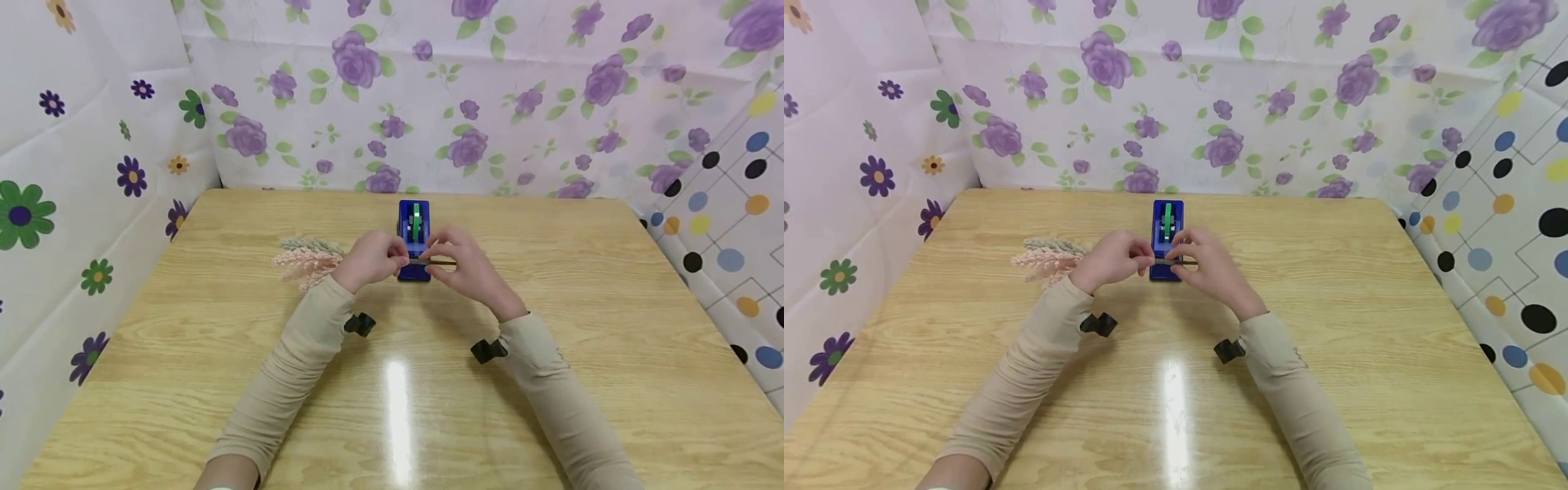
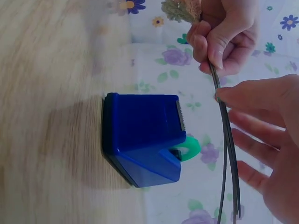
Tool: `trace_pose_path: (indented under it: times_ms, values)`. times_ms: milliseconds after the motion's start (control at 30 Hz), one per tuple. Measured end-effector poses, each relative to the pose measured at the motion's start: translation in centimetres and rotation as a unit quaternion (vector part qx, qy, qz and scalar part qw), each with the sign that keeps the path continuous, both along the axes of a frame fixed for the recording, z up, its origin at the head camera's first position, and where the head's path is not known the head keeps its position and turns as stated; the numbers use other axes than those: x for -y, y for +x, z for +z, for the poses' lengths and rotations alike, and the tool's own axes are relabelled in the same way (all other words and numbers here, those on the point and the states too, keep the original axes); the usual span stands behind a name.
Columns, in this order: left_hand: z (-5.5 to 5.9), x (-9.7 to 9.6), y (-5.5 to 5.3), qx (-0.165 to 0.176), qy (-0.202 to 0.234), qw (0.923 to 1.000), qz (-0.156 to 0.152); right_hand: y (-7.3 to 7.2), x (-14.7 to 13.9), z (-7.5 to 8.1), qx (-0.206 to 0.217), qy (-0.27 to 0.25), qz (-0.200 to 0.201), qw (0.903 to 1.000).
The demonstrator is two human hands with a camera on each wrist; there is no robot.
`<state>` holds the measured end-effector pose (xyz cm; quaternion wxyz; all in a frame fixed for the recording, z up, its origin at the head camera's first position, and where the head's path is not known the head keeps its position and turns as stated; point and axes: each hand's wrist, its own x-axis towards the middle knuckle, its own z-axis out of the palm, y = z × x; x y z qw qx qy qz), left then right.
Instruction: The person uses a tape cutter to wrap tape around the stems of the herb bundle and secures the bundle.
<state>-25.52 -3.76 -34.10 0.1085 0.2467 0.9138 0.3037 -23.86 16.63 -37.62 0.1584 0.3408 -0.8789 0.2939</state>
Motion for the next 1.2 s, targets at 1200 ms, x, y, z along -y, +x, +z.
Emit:
trace_pose_path:
  times_ms: [1200]
  values:
    - [-1.8,0.3,0.3,-0.006,-0.12,0.9909,-0.061,1.0,-2.0,-1.4,0.207,0.102,0.025,0.9726]
